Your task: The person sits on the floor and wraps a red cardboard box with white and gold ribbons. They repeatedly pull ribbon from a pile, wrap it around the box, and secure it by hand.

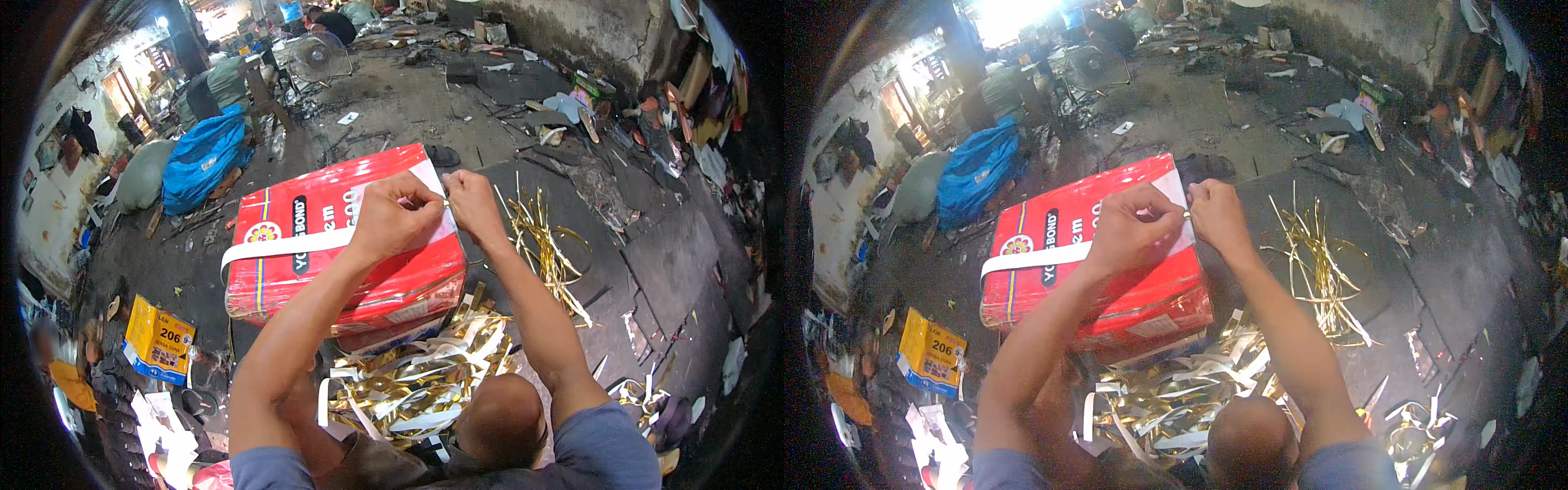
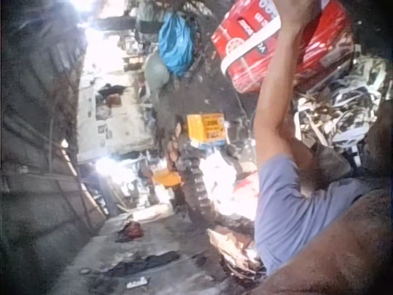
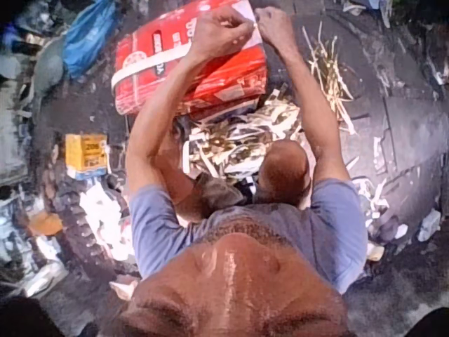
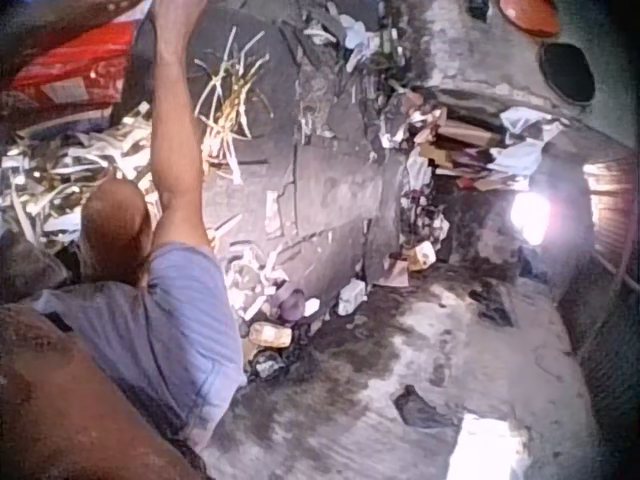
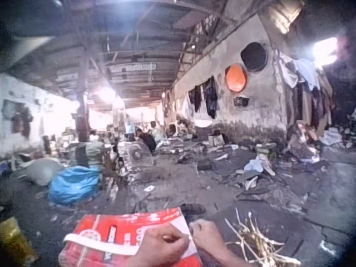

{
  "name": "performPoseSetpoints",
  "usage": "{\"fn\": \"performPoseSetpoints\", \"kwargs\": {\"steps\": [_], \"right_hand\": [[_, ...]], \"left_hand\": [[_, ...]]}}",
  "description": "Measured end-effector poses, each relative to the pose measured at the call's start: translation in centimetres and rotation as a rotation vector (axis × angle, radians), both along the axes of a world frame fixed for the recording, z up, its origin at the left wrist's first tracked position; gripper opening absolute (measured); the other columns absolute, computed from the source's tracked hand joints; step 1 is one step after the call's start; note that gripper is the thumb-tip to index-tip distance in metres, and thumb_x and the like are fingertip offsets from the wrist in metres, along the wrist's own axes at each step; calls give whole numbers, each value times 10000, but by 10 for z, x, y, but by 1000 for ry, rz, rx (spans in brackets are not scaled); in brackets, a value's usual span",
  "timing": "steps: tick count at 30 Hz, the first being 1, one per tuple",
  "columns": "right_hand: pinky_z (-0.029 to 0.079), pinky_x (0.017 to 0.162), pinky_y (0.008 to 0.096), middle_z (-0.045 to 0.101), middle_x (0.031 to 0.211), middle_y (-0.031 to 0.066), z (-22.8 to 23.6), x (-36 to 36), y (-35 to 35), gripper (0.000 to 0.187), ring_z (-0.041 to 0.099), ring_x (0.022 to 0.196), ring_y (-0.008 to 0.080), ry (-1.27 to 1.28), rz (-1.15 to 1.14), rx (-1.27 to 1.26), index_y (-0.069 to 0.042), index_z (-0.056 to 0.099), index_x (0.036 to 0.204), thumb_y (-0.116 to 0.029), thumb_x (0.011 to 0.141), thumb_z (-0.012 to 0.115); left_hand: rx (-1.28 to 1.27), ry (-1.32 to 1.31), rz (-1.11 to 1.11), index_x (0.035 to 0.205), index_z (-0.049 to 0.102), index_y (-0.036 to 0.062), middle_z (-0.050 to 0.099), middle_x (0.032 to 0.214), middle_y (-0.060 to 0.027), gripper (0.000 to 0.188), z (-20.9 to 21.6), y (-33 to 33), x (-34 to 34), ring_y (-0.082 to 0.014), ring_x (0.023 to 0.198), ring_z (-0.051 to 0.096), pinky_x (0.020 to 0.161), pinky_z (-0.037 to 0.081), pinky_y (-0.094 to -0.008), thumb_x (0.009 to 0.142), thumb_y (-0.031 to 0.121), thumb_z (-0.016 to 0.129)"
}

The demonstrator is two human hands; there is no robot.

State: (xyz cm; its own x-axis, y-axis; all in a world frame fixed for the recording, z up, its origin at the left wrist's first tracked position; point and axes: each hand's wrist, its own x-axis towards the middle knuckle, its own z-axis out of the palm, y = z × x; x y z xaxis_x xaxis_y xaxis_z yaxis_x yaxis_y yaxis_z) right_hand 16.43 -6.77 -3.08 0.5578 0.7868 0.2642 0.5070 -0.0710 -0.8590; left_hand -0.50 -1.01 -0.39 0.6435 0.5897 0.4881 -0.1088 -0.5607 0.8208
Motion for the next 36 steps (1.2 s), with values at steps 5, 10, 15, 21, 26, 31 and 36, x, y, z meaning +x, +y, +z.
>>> {"fn": "performPoseSetpoints", "kwargs": {"steps": [5,10,15,21,26,31,36], "right_hand": [[498,732,495,690,858,296,-60,15,5,390,694,814,438,-1,-18,57,64,699,892,-294,997,584],[489,699,473,684,768,244,-113,16,-1,396,672,707,345,146,10,9,62,689,866,-286,1022,581],[474,672,466,672,739,229,-151,20,1,369,639,659,323,146,-22,73,57,687,844,-255,1018,597],[480,674,447,682,750,231,-207,32,-3,333,646,667,324,122,-61,9,54,694,844,-232,996,619],[499,736,497,694,819,263,-228,19,-5,344,682,772,405,245,-49,15,45,715,861,-262,977,614],[510,802,543,703,934,297,-292,41,-14,331,682,894,479,145,-166,-128,33,738,882,-253,953,587],[545,778,521,706,889,284,-299,40,-39,267,700,870,465,-120,-232,-287,23,735,844,-212,894,620]], "left_hand": [[18,23,50,858,758,-4,705,862,-54,51,7,-2,6,-91,771,671,662,542,-260,846,45,764],[108,19,56,853,759,-7,708,852,-64,71,11,-1,7,-97,770,675,669,550,-268,836,57,784],[112,32,70,850,758,-6,712,846,-63,71,10,0,7,-96,767,675,651,543,-258,842,61,780],[10,-17,45,840,763,-6,713,828,-52,79,8,-3,14,-89,731,661,643,530,-256,837,72,773],[19,2,78,836,742,-5,714,850,-52,64,7,-2,1,-91,747,672,658,545,-256,847,50,773],[41,-7,46,823,734,-5,714,848,-48,76,8,-3,9,-84,738,666,655,543,-253,835,50,785],[41,37,65,827,741,0,703,829,-42,111,7,-2,6,-88,737,667,661,545,-261,842,100,788]]}}
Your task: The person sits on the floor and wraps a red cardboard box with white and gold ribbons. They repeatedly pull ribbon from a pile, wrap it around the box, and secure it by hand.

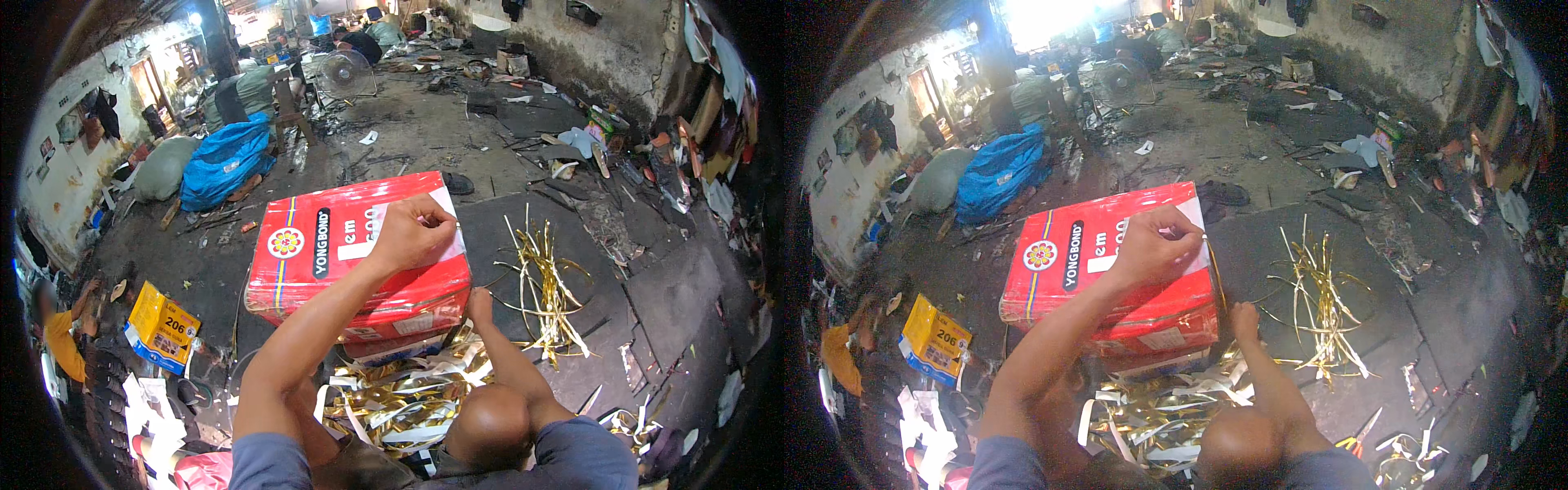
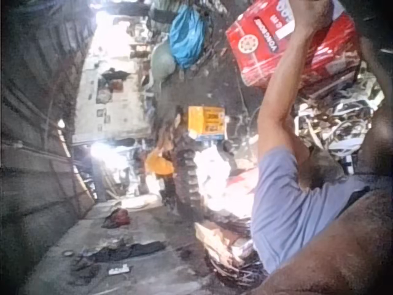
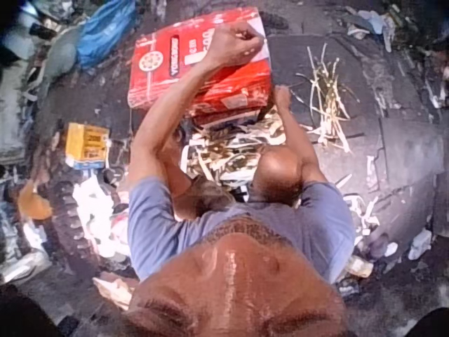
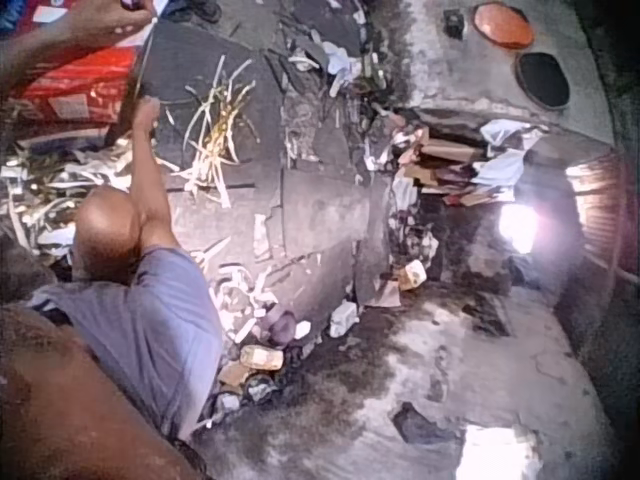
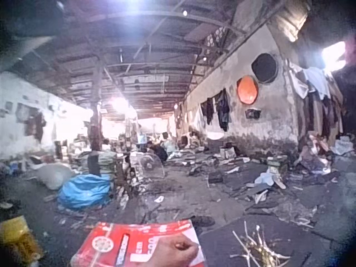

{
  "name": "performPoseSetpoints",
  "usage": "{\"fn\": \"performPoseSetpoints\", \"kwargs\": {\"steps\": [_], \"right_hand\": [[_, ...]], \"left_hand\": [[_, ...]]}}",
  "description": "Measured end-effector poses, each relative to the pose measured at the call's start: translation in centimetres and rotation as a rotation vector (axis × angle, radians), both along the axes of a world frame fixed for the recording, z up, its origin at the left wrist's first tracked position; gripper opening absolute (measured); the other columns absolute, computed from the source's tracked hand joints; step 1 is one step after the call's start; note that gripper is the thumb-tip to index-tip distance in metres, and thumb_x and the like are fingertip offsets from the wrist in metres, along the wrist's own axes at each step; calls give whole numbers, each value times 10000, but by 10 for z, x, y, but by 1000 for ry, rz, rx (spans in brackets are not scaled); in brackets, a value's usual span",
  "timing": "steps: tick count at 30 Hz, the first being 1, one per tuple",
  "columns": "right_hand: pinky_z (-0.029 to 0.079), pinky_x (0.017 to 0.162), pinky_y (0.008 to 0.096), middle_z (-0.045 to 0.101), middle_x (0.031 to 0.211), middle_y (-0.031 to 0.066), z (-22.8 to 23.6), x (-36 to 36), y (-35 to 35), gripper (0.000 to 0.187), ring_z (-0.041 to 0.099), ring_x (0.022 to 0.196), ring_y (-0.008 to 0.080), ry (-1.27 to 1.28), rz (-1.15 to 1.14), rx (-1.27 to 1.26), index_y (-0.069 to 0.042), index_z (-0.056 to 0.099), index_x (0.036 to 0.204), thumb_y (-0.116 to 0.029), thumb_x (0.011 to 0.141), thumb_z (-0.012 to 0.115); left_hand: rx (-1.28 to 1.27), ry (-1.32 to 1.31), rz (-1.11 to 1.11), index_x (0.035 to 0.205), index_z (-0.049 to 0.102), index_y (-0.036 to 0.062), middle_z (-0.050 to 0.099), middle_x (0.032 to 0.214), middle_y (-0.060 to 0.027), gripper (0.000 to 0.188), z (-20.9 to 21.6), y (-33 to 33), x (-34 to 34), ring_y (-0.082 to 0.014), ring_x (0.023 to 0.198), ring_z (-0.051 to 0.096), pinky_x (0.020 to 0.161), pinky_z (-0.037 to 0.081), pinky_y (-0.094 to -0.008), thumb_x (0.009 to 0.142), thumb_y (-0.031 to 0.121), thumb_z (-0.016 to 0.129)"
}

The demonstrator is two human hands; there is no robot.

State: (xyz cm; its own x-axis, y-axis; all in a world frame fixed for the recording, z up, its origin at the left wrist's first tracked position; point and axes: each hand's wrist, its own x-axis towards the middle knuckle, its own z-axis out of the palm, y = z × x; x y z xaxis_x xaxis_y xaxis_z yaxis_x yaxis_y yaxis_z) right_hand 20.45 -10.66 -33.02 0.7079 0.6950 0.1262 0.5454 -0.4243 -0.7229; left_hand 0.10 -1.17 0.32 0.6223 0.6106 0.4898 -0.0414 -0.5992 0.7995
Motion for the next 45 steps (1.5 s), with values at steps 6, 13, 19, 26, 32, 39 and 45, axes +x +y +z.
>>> {"fn": "performPoseSetpoints", "kwargs": {"steps": [6,13,19,26,32,39,45], "right_hand": [[520,660,479,684,795,210,83,227,-63,447,679,722,345,42,-434,-100,10,631,840,-400,1003,559],[536,682,356,706,762,96,339,0,37,314,693,728,162,-25,311,376,8,706,1014,-277,1038,577],[471,635,375,623,673,94,288,-27,62,417,592,679,142,33,279,440,49,646,827,-300,1043,574],[476,681,459,675,778,262,172,-25,66,432,629,681,274,380,252,522,83,671,872,-304,1030,561],[478,681,454,693,774,224,152,-29,48,424,638,699,236,396,226,420,76,682,881,-311,1016,570],[469,663,457,681,778,240,125,-28,46,368,635,692,262,375,250,404,66,682,856,-261,974,564],[469,659,468,677,775,257,80,-16,57,347,638,674,299,489,220,403,65,687,833,-234,939,547]], "left_hand": [[3,-103,-102,829,754,-6,702,810,-49,105,9,-11,31,-92,731,652,664,528,-267,837,95,782],[-43,-34,15,847,758,2,702,838,-46,65,-6,4,-5,-90,765,655,664,526,-260,843,67,763],[-62,-8,25,845,743,-7,695,823,-27,55,-5,2,2,-77,744,646,663,531,-258,845,47,756],[40,-29,1,834,735,-5,716,811,-19,49,-1,5,3,-61,692,624,580,487,-233,856,33,757],[52,-29,-16,838,729,-28,706,851,-36,39,-6,11,1,-69,697,630,582,509,-234,861,-3,749],[-22,-44,-15,847,746,-11,698,835,-40,15,-9,12,2,-78,739,640,610,521,-252,854,-23,751],[274,-7,-6,972,797,53,702,880,-75,145,2,4,2,-122,747,664,656,529,-271,840,14,749]]}}
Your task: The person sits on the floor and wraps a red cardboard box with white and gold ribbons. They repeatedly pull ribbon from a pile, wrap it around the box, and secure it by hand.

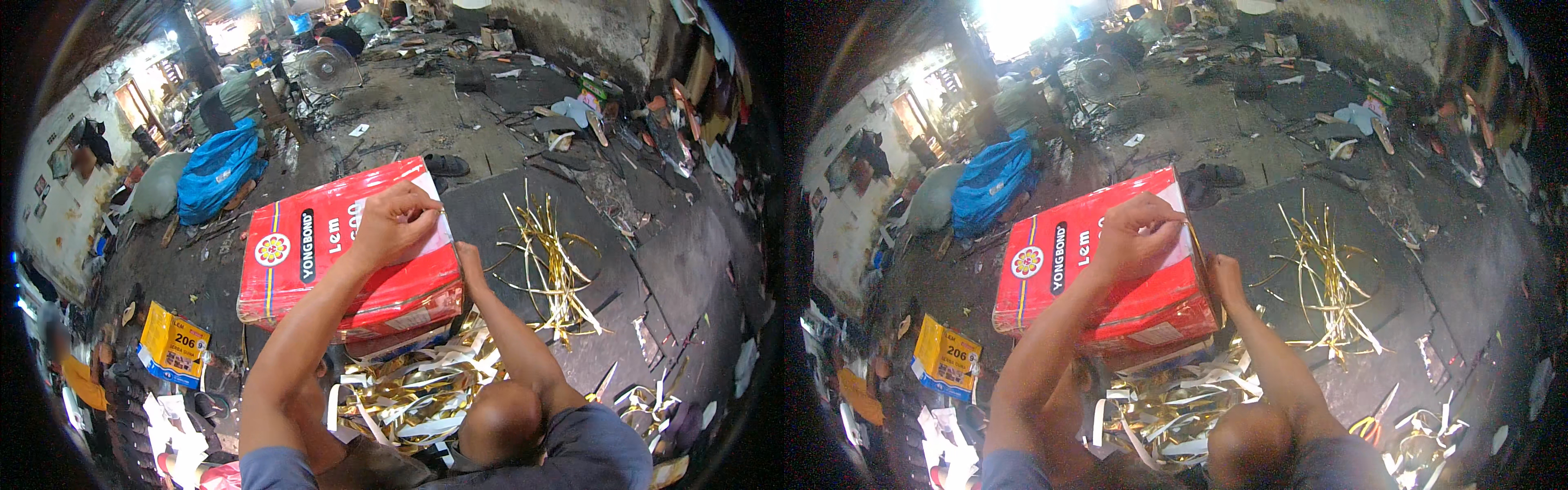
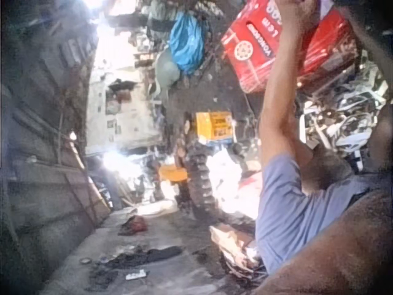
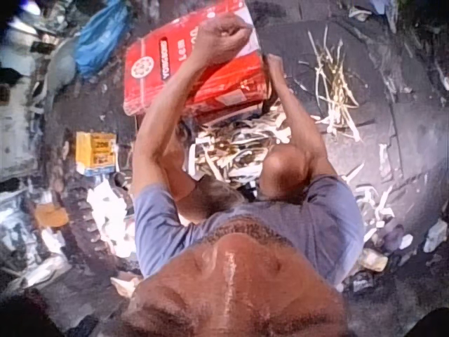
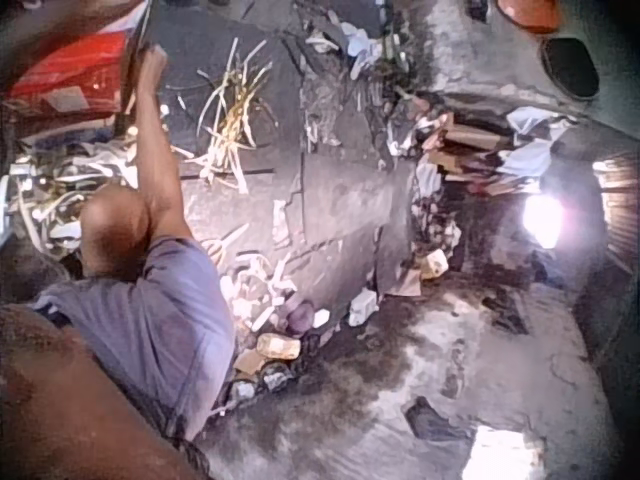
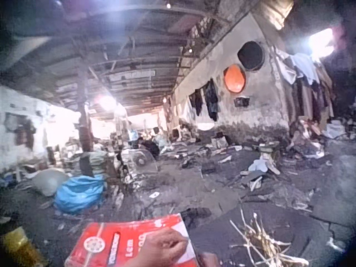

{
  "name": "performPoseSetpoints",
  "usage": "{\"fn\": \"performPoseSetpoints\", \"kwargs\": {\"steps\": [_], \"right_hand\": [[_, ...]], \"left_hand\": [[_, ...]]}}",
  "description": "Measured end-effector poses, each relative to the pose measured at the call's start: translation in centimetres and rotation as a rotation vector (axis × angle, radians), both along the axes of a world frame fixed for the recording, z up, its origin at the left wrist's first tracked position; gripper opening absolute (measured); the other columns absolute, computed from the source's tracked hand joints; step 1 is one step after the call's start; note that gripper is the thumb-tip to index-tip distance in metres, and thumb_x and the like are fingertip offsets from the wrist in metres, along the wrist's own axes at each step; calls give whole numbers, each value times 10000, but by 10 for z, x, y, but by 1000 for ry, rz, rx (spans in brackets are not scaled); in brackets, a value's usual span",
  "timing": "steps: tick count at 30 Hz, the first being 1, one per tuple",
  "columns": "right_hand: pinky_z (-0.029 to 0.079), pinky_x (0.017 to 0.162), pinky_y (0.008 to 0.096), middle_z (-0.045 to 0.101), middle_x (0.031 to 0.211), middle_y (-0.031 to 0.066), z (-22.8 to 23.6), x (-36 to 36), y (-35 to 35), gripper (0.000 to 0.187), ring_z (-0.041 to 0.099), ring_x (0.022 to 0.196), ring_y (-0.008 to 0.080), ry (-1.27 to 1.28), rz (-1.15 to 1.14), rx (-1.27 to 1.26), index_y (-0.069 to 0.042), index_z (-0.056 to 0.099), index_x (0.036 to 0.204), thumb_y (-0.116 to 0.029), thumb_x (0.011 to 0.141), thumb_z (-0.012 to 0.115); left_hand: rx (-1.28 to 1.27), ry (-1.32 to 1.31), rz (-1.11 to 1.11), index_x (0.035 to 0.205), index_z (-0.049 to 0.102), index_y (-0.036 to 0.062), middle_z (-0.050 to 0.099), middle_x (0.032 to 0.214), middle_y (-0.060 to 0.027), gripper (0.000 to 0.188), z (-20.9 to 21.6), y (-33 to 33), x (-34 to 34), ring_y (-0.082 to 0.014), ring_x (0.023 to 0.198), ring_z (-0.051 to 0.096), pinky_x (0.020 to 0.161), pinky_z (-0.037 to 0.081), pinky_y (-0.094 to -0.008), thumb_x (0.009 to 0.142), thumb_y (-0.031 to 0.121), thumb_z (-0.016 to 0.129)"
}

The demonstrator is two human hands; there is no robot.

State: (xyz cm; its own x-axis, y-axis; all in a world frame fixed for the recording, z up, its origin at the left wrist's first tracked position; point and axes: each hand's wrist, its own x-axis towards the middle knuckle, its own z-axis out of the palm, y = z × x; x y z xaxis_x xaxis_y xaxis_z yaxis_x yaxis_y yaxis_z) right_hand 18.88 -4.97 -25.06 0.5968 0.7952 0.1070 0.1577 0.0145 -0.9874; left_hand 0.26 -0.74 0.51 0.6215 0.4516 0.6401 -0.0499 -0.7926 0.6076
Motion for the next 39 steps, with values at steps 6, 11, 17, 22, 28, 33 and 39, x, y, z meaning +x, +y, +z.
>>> {"fn": "performPoseSetpoints", "kwargs": {"steps": [6,11,17,22,28,33,39], "right_hand": [[492,732,487,691,841,280,18,-2,-17,366,686,780,406,-102,-13,-125,74,706,880,-237,959,532],[491,786,476,698,917,298,25,-1,-19,370,692,857,415,-123,-28,-82,75,718,912,-242,973,538],[489,737,501,694,892,290,-36,21,3,334,683,818,439,-67,65,66,52,721,912,-220,957,533],[521,731,537,693,858,261,-60,33,1,311,692,817,438,-432,34,47,-1,722,863,-226,949,525],[552,667,506,691,768,223,-59,81,-21,387,709,731,392,-610,38,-40,-15,716,843,-267,1021,482],[502,572,463,674,715,147,53,65,-46,331,672,675,267,-7,-117,-373,-29,695,859,-310,973,561],[515,828,528,725,974,215,79,193,-61,507,690,915,416,-739,-473,-340,-7,698,1008,-487,991,533]], "left_hand": [[236,2,-53,1005,799,56,723,931,-91,181,-2,6,-19,-185,776,707,664,559,-306,846,-4,738],[248,14,-45,998,796,49,724,938,-106,168,2,3,-20,-217,810,722,688,574,-328,847,1,739],[232,21,-75,1017,791,48,722,964,-112,168,8,1,-13,-229,839,720,713,578,-339,863,26,727],[283,70,-37,1045,786,60,727,995,-123,172,-12,11,-25,-272,904,716,804,578,-364,890,53,712],[613,49,-23,1196,753,118,697,1238,-70,305,-12,11,-23,-317,1190,615,1053,442,-476,896,122,698],[490,345,-73,1548,496,112,425,1635,-117,553,-6,14,-40,-416,1578,188,1277,181,-533,1072,394,467],[410,409,-53,1570,445,110,393,1652,-129,628,2,3,-24,-397,1594,137,1283,138,-544,1057,470,478]]}}
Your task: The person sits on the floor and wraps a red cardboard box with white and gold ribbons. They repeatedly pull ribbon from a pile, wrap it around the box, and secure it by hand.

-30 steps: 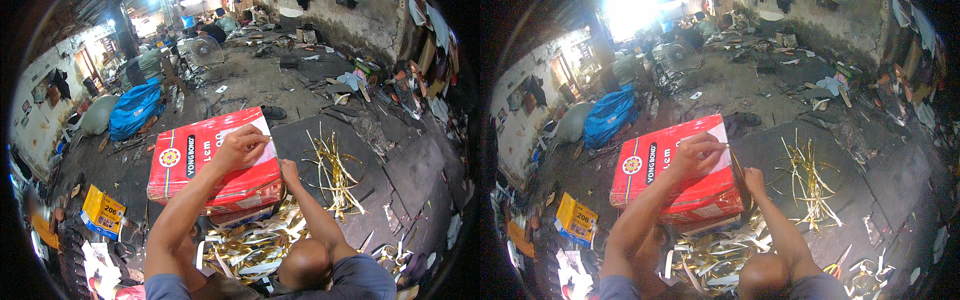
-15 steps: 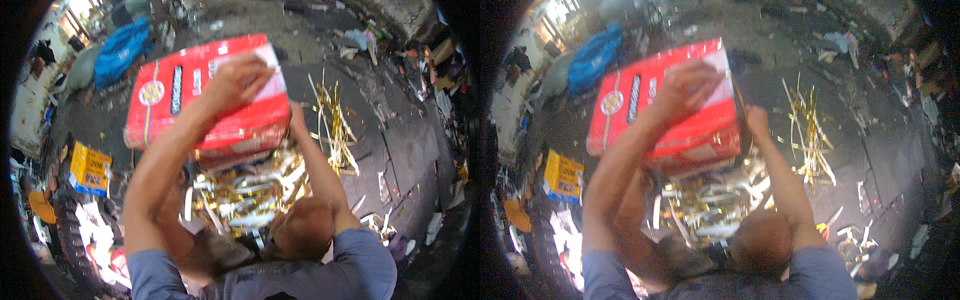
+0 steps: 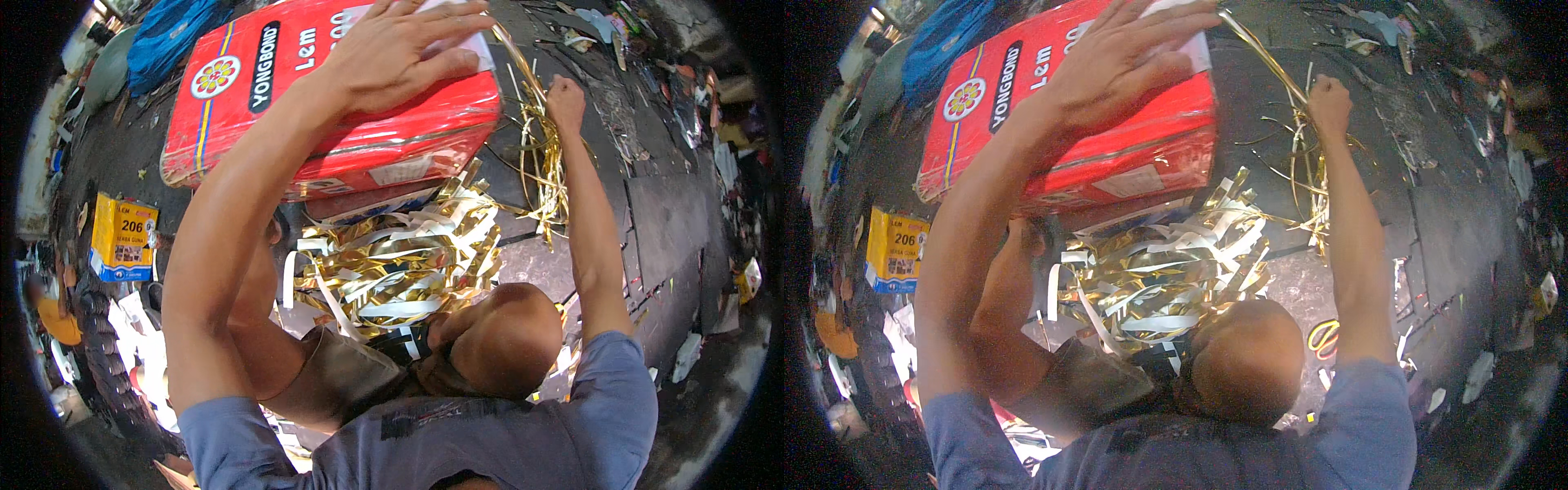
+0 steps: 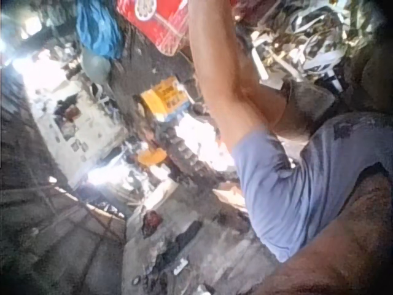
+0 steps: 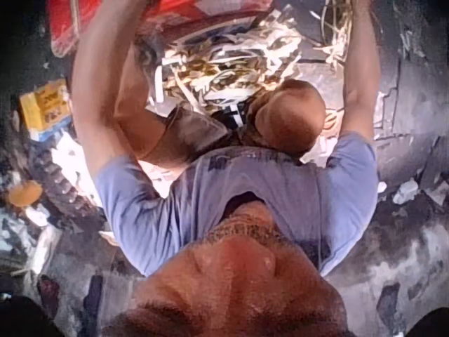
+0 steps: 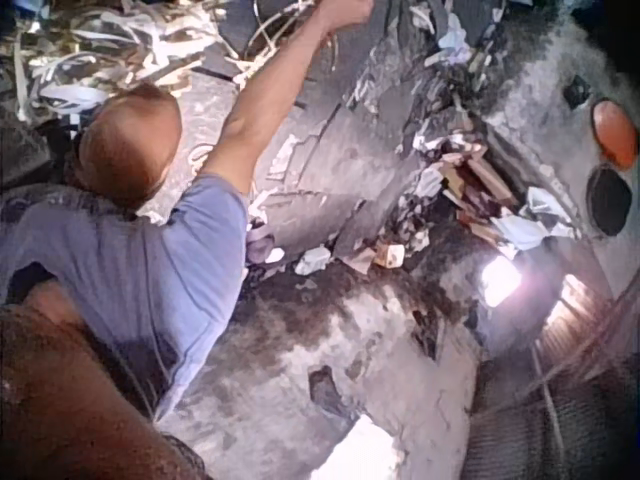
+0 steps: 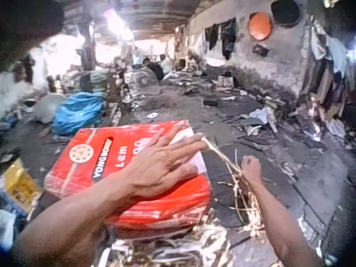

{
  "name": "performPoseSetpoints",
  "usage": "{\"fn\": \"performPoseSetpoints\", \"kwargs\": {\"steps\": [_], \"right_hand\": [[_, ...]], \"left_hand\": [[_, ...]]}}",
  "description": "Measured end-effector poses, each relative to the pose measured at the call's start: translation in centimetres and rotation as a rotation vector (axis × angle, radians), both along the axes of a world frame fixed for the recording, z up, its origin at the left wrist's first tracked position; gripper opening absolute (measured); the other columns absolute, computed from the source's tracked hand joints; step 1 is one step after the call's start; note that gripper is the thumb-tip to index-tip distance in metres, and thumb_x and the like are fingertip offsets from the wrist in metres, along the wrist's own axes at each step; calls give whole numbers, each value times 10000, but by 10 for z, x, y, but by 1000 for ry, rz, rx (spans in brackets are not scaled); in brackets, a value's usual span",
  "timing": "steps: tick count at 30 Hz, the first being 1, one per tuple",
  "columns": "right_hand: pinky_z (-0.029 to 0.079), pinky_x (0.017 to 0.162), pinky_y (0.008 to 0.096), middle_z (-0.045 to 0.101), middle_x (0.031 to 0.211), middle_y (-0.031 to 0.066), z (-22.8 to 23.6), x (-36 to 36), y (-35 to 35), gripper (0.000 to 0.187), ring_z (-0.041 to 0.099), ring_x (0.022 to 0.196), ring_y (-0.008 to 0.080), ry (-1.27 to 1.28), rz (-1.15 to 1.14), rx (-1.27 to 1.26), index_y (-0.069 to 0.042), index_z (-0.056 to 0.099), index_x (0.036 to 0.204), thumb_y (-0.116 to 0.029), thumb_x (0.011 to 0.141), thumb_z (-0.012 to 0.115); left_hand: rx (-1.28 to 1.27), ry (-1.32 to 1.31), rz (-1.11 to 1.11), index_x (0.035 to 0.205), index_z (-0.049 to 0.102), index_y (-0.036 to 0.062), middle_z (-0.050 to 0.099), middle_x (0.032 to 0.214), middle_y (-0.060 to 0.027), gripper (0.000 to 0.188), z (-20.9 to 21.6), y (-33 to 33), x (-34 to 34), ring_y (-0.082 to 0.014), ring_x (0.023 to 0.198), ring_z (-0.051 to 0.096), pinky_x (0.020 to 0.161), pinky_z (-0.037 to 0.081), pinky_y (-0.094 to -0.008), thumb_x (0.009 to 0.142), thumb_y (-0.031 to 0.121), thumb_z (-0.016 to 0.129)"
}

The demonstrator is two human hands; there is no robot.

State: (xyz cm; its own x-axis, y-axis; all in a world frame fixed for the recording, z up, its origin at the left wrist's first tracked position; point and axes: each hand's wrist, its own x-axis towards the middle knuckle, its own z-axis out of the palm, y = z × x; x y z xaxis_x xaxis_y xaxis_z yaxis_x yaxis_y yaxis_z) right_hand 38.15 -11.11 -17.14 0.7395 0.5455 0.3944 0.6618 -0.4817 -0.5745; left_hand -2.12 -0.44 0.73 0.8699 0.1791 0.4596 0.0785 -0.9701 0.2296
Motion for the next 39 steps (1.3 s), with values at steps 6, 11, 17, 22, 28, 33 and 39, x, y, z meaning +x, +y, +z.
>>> {"fn": "performPoseSetpoints", "kwargs": {"steps": [6,11,17,22,28,33,39], "right_hand": [[484,932,528,659,1203,219,2,-35,-49,432,604,1151,424,-296,-322,-28,-102,682,1084,-515,989,599],[541,910,464,703,1012,145,-52,-207,-110,317,686,1019,341,380,956,-542,-94,717,1105,-281,853,764],[531,953,512,688,1081,197,-128,-286,-163,328,662,1084,391,221,1067,-524,-56,720,1126,-248,860,719],[569,832,402,728,1046,151,-47,-267,-148,263,707,956,302,529,1265,-296,-13,704,1063,-168,865,781],[526,830,340,752,933,97,117,-269,-121,271,672,888,155,841,1515,-247,1,746,1026,-193,849,814],[515,764,258,726,900,8,171,-279,-129,174,653,869,77,992,1347,-30,-8,758,967,-67,835,855],[513,793,255,707,865,-3,208,-293,-127,149,625,852,57,840,1390,101,-10,719,940,-140,926,788]], "left_hand": [[-95,-26,-54,1534,483,93,409,1625,-194,680,-2,3,0,-398,1530,315,1259,240,-505,1027,546,515],[-28,-65,-26,1528,491,83,431,1602,-211,691,-5,4,-5,-395,1481,392,1231,302,-488,1023,553,523],[26,-265,-26,1341,654,100,612,1411,-150,450,-1,-18,-6,-363,1326,544,1128,423,-482,928,275,683],[274,-194,-193,1136,700,38,673,1010,-93,382,5,-110,-43,-238,910,684,713,573,-353,779,126,804],[-841,155,66,1370,537,18,692,1094,-123,643,-26,-157,-85,-208,1016,702,855,563,-358,824,144,852],[-1478,30,47,1289,543,43,700,909,-2,567,12,-160,-108,-43,857,645,701,497,-234,808,-2,840],[-436,402,425,1034,675,83,729,834,-187,452,16,-167,-122,-436,806,709,724,554,-530,794,430,836]]}}
